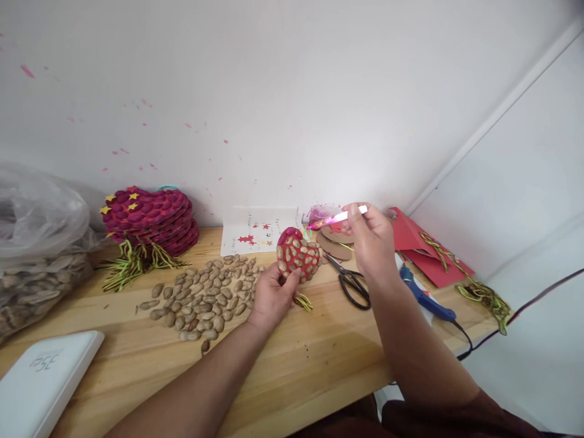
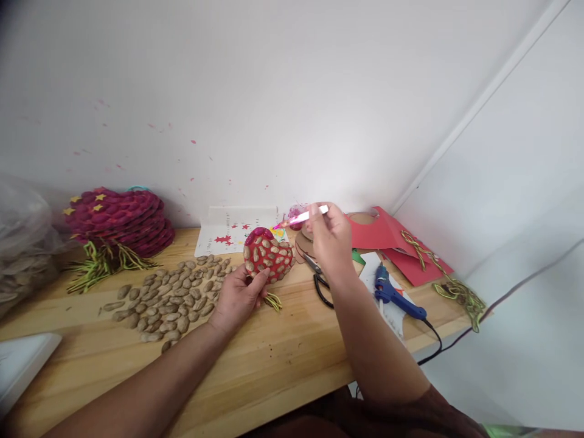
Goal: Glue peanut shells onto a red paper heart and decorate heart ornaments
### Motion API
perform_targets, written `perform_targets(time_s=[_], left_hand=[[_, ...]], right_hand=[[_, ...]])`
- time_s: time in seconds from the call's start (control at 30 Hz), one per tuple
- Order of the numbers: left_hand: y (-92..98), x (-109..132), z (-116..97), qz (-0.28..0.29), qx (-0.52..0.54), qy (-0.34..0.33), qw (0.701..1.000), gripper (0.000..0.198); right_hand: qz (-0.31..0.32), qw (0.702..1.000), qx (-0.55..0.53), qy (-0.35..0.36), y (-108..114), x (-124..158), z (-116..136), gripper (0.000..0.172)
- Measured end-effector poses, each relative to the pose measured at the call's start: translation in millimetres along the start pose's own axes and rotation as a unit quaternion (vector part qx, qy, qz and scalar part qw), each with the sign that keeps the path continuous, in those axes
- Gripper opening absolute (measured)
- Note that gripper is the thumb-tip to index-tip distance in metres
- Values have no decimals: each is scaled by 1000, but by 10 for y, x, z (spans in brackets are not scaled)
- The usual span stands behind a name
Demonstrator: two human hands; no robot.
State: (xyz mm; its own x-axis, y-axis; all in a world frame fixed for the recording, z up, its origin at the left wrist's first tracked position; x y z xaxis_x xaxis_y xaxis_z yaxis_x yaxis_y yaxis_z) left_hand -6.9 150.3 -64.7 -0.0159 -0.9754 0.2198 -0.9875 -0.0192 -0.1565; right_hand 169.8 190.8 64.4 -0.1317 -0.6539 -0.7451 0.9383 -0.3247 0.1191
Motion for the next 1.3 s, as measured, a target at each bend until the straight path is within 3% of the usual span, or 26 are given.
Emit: perform_targets(time_s=[0.1, 0.2, 0.53, 0.73, 1.07, 1.3], left_hand=[[19, 16, 3, -10, -50, -37, 998, 34], [36, 18, 12, -22, -90, -78, 993, 29], [47, 23, 12, -46, -143, -121, 981, 26], [48, 23, 25, -52, -158, -108, 980, 29], [57, 53, -51, -78, -196, -154, 965, 32], [57, 52, -46, -80, -188, -156, 966, 32]], right_hand=[[4, 1000, -10, -7, -93, 232, 238, 27], [0, 999, 8, 35, -128, 339, 343, 23], [-7, 994, 46, 95, -43, 423, 314, 12], [16, 991, 51, 119, -58, 446, 360, 9], [37, 991, 49, 119, -100, 467, 362, 8], [24, 985, 104, 139, -48, 445, 350, 8]])
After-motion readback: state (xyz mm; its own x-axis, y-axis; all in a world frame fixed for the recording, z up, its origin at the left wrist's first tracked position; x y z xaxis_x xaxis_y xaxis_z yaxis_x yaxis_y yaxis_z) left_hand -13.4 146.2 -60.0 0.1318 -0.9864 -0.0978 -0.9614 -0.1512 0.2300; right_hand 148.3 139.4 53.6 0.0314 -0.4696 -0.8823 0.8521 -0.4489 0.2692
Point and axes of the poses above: each hand's wrist, its own x-axis away from the middle knuckle, its own y-axis out of the back of the hand, z = x × y, the point moved 4 cm from there along -x, towards the middle knuckle, and after that the axes turned 12 degrees about y, right-handed, at the moved point
